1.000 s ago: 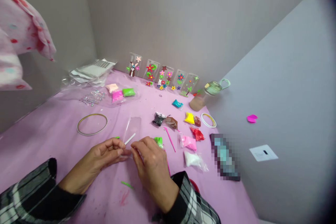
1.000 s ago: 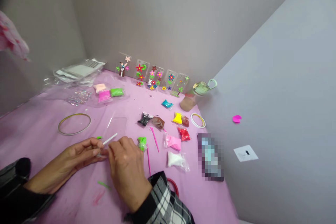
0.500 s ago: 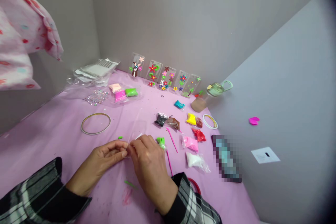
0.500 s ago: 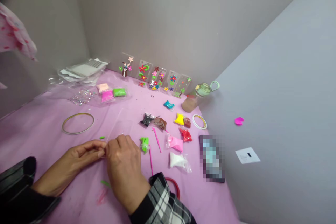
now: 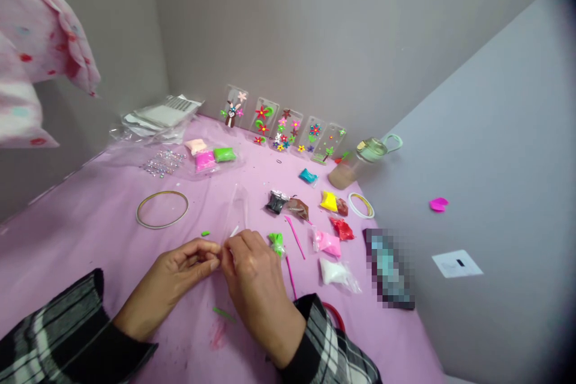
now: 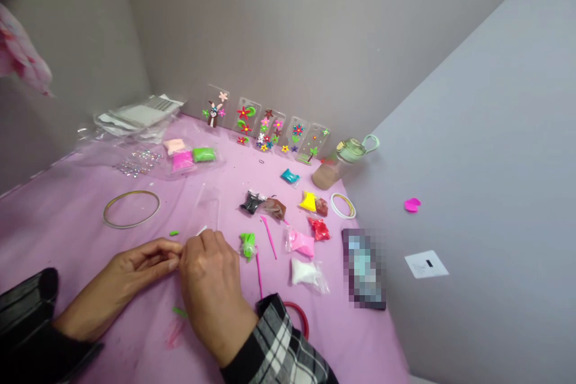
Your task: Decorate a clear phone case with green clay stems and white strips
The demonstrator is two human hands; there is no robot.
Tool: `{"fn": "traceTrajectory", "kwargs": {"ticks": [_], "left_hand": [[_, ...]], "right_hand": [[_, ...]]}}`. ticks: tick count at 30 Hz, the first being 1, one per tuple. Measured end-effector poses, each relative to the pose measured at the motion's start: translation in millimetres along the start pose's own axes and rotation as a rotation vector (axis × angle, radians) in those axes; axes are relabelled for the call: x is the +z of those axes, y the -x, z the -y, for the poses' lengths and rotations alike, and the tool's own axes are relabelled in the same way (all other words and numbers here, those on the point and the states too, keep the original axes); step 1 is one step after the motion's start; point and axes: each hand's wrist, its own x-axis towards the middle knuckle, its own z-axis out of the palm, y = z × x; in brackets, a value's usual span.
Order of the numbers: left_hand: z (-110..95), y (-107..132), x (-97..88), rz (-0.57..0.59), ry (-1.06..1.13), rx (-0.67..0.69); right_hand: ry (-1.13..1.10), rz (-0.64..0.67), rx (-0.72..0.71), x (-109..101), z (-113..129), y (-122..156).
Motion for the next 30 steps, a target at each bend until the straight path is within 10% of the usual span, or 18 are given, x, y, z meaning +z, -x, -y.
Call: {"fn": "traceTrajectory", "kwargs": {"ticks": [30], "left_hand": [[5.6, -3.1, -2.4, -0.008, -0.015, 0.015]], "right_hand": [[0.135, -0.001, -0.078, 4.0, 1.7, 0.4]]}}
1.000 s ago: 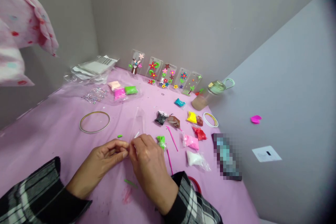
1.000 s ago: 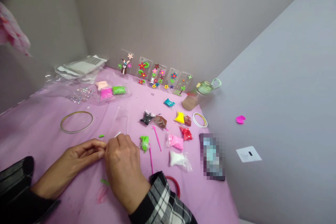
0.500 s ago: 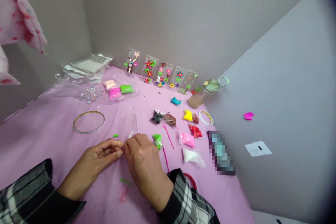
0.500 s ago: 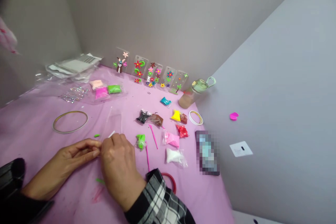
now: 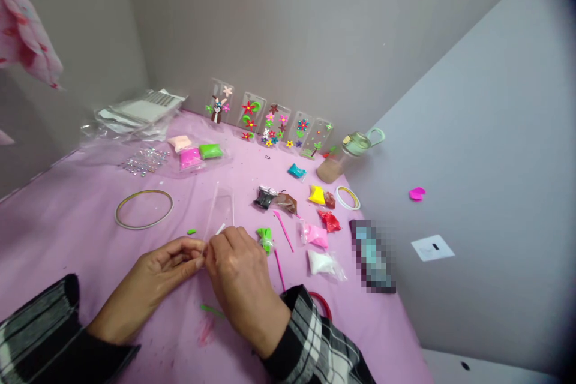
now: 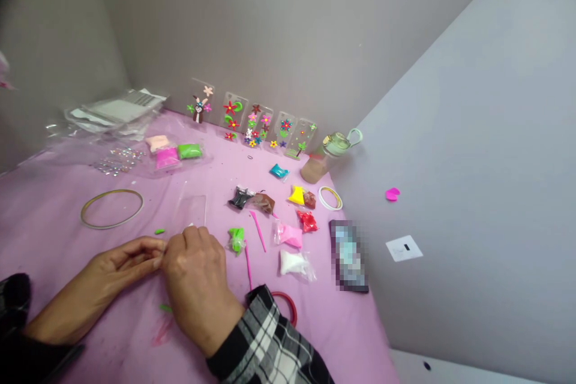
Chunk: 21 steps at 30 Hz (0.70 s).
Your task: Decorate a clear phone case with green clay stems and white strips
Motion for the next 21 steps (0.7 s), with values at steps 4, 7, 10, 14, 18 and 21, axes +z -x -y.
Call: {"fn": "traceTrajectory", "kwargs": {"ticks": [4, 7, 10, 14, 18, 21], "left_hand": [[-3.5, 1.1, 1.3, -0.015, -0.012, -0.02], [-5.3, 2.0, 1.4, -0.022, -0.023, -0.018], [-5.2, 2.3, 1.2, -0.023, -0.024, -0.009], [-5.4, 3.1, 1.3, -0.007, -0.031, -0.003], [-7.5, 3.5, 1.0, -0.025, -0.002, -0.027], [-7.7, 3.7, 0.3, -0.016, 0.006, -0.039]], "right_hand": [[0.006, 0.016, -0.003, -3.2, 0.0, 0.2], [0.011, 0.047, -0.003, -5.3, 0.5, 0.7], [0.014, 0.041, -0.003, -4.5, 0.9, 1.3], [0.011, 0.009, 0.013, -0.5, 0.1, 0.8], [-0.07, -0.011, 0.059, 0.7, -2.8, -2.2], [-0.156, 0.012, 0.124, -1.1, -6.0, -5.0]]}}
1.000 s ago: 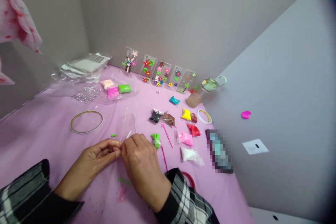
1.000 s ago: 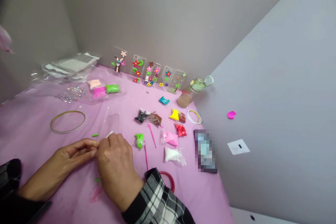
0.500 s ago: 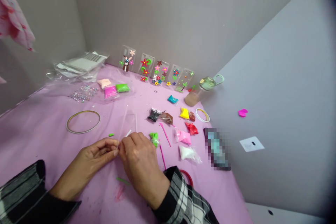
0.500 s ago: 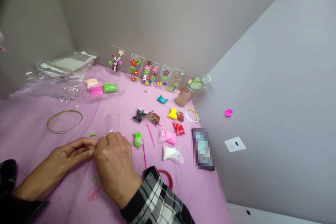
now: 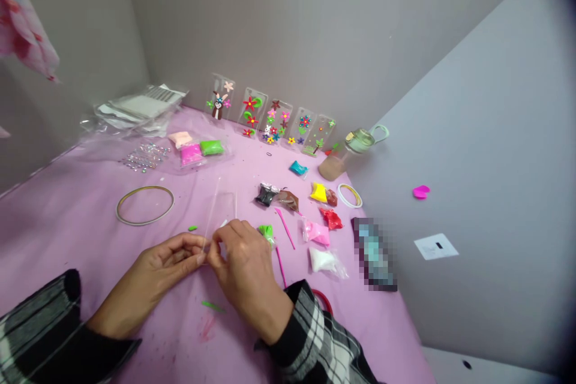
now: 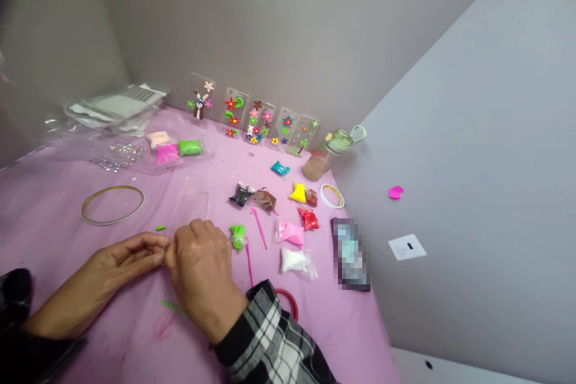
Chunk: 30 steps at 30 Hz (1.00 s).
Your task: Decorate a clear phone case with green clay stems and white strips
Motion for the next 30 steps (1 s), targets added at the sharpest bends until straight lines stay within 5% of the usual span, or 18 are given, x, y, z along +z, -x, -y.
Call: {"fn": "traceTrajectory", "kwargs": {"ticks": [16, 30], "left_hand": [[4, 1, 0.5, -0.005, 0.151, -0.096], [3, -1, -4.0, 0.003, -0.009, -0.005]], "right_hand": [[-0.081, -0.023, 0.114, -6, -13, -7], [-0.054, -0.192, 0.327, -34, -65, -15]]}}
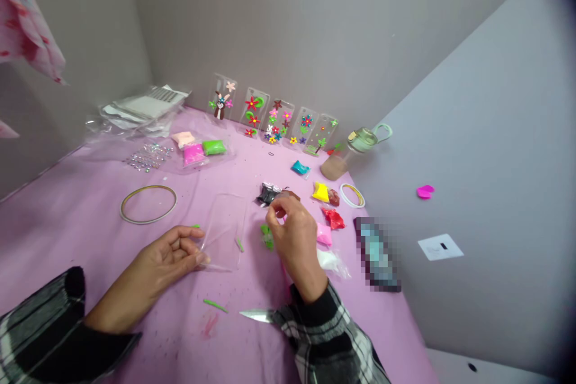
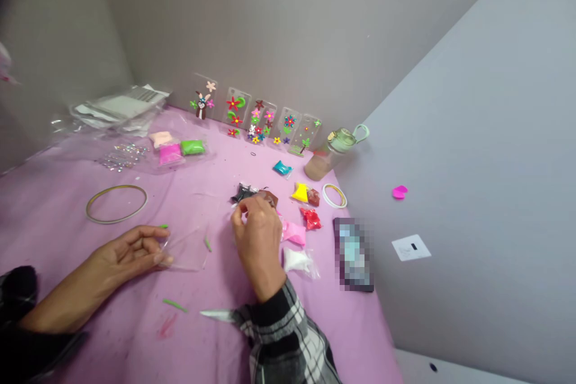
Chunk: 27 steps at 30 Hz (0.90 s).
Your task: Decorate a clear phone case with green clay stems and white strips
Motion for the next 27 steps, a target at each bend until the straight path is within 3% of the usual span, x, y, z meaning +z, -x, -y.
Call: {"fn": "traceTrajectory", "kwargs": {"ticks": [4, 7, 8, 11, 13, 15, 22, 27], "left_hand": [[5, 2, -12.1, -0.072, -0.21, 0.097], [5, 13, -19.3, -0.142, -0.591, 0.333], [4, 17, -19.5, -0.111, -0.693, 0.426], [0, 28, -12.3, 0.131, -0.78, 0.596], [-1, 31, -4.4, 0.256, -0.812, 0.62], [2, 31, 1.5, 0.302, -0.858, 0.622], [18, 25, -1.2, 0.368, -0.949, 0.595], [8, 21, -4.9, 0.314, -0.876, 0.582]], "right_hand": [[0.063, -0.003, 0.003, -14, -12, -1], [0.129, 0.038, 0.005, -22, -19, 1], [0.153, 0.057, 0.001, -24, -20, 2], [0.193, 0.057, 0.0, -30, -22, 5], [0.164, 0.021, 0.005, -32, -20, 8], [0.114, 0.01, 0.005, -34, -18, 12], [-0.068, 0.046, 0.0, -36, -12, 19], [-0.151, 0.03, -0.021, -38, -9, 20]]}}
